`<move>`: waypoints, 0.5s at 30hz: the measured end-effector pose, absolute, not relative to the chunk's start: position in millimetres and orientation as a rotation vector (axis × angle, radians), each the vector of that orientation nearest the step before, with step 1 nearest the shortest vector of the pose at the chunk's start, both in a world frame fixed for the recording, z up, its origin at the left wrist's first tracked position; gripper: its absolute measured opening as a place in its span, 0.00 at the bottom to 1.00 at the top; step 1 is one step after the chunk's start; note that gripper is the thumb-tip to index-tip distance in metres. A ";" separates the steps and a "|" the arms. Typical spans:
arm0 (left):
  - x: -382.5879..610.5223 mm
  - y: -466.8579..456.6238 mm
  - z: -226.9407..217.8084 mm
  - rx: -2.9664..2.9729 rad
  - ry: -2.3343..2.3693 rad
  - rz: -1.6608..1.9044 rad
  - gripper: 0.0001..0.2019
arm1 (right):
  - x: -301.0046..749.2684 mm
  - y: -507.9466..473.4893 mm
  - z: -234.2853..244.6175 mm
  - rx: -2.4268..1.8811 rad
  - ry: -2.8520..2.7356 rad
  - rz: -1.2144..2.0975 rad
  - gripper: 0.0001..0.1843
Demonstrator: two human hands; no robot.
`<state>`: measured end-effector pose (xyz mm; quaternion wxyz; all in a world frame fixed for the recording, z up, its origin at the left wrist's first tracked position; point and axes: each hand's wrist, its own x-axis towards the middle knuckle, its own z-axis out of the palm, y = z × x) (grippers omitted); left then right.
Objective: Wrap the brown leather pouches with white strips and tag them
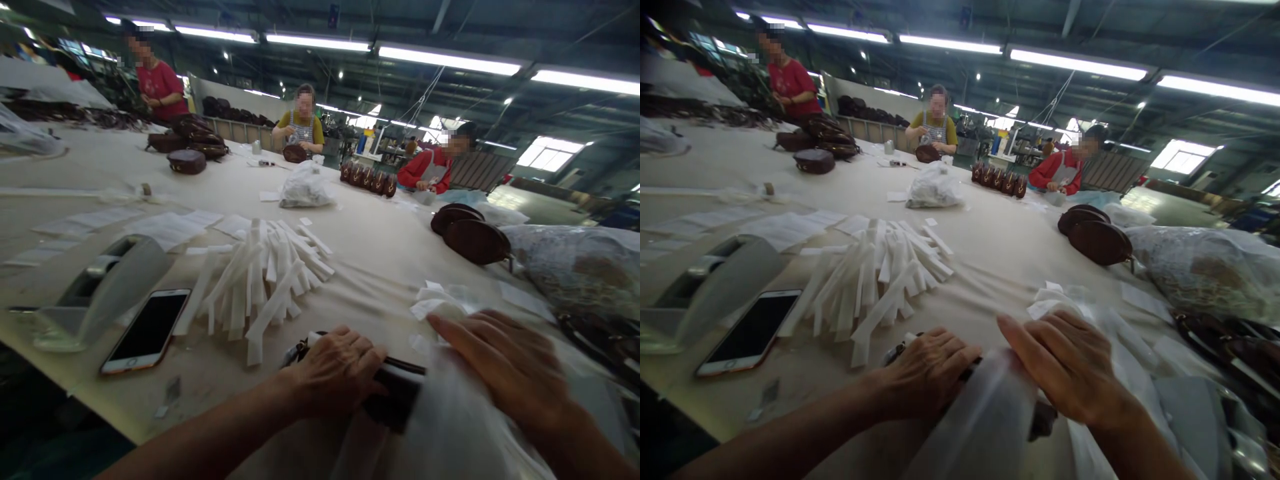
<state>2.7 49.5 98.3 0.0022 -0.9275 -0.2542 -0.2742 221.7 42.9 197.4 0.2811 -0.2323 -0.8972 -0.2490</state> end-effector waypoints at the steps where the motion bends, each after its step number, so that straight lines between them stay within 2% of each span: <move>1: 2.0 49.7 96.4 -2.895 -0.806 -0.943 0.19 | 217.6 54.8 189.5 -0.567 -2.421 -0.694 0.23; 4: -0.6 50.7 92.4 -2.862 -0.804 -1.158 0.31 | 218.8 84.7 162.4 -0.506 -2.456 -0.743 0.18; 7: -2.6 51.4 92.5 -2.900 -0.760 -1.136 0.36 | 227.5 99.9 140.1 -0.511 -2.544 -0.662 0.16; 9: -3.1 51.1 94.3 -2.917 -0.736 -1.048 0.34 | 230.6 103.5 129.8 -0.515 -2.596 -0.566 0.16; 15: -2.1 48.8 99.3 -2.894 -0.704 -0.878 0.19 | 230.4 106.0 108.0 -0.479 -2.681 -0.392 0.17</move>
